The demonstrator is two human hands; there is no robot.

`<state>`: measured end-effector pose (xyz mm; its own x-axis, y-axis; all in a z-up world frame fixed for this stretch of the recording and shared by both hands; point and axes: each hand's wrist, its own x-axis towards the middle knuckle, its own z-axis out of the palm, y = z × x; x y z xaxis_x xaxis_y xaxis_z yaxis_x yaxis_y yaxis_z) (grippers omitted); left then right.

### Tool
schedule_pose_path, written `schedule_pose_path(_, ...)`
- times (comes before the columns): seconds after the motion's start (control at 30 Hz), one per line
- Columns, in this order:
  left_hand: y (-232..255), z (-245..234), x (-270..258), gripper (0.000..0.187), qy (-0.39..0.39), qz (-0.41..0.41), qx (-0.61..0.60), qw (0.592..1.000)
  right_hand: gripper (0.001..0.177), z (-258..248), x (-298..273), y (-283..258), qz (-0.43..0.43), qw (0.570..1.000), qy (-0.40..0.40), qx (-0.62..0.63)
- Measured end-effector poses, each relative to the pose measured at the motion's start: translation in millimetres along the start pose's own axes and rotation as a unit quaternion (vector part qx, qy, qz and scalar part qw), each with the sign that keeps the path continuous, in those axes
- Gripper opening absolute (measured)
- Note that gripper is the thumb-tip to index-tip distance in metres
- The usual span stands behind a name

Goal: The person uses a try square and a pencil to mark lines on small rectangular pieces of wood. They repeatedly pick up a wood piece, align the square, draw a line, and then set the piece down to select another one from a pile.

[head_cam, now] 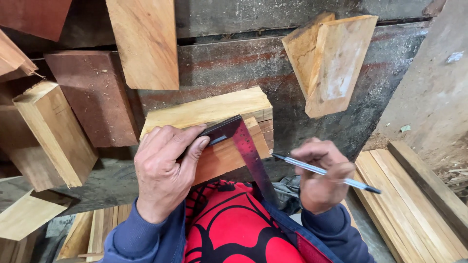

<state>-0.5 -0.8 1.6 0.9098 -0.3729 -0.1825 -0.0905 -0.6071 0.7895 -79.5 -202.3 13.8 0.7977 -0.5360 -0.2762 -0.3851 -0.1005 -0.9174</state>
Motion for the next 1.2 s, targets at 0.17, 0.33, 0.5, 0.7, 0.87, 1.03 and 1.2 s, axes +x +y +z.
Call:
schedule_pose_path(0.17,0,0,1,0.014,-0.003,0.001,0.003,1.000,0.018,7,1,-2,-0.132,0.985,-0.100,-0.048)
schedule_pose_path(0.33,0,0,1,0.013,-0.002,0.003,-0.001,1.000,0.019,8,-4,-2,-0.091,0.965,-0.094,-0.227)
schedule_pose_path(0.5,0,0,1,0.013,0.006,0.010,0.003,1.000,0.014,15,4,-10,-0.148,0.964,-0.146,-0.167)
schedule_pose_path(0.7,0,0,1,0.014,0.003,0.007,0.002,1.000,0.015,13,4,-8,-0.150,0.961,-0.160,-0.167)
schedule_pose_path(0.87,0,0,1,0.014,0.003,0.009,-0.005,1.000,0.012,12,2,-4,-0.145,0.966,-0.142,-0.162)
schedule_pose_path(1.03,1,-1,2,0.014,0.001,0.008,-0.012,1.000,0.011,12,-2,2,-0.128,0.976,-0.113,-0.134)
schedule_pose_path(1.2,0,-1,2,0.014,-0.003,0.007,-0.014,1.000,0.011,12,-3,2,-0.129,0.975,-0.112,-0.141)
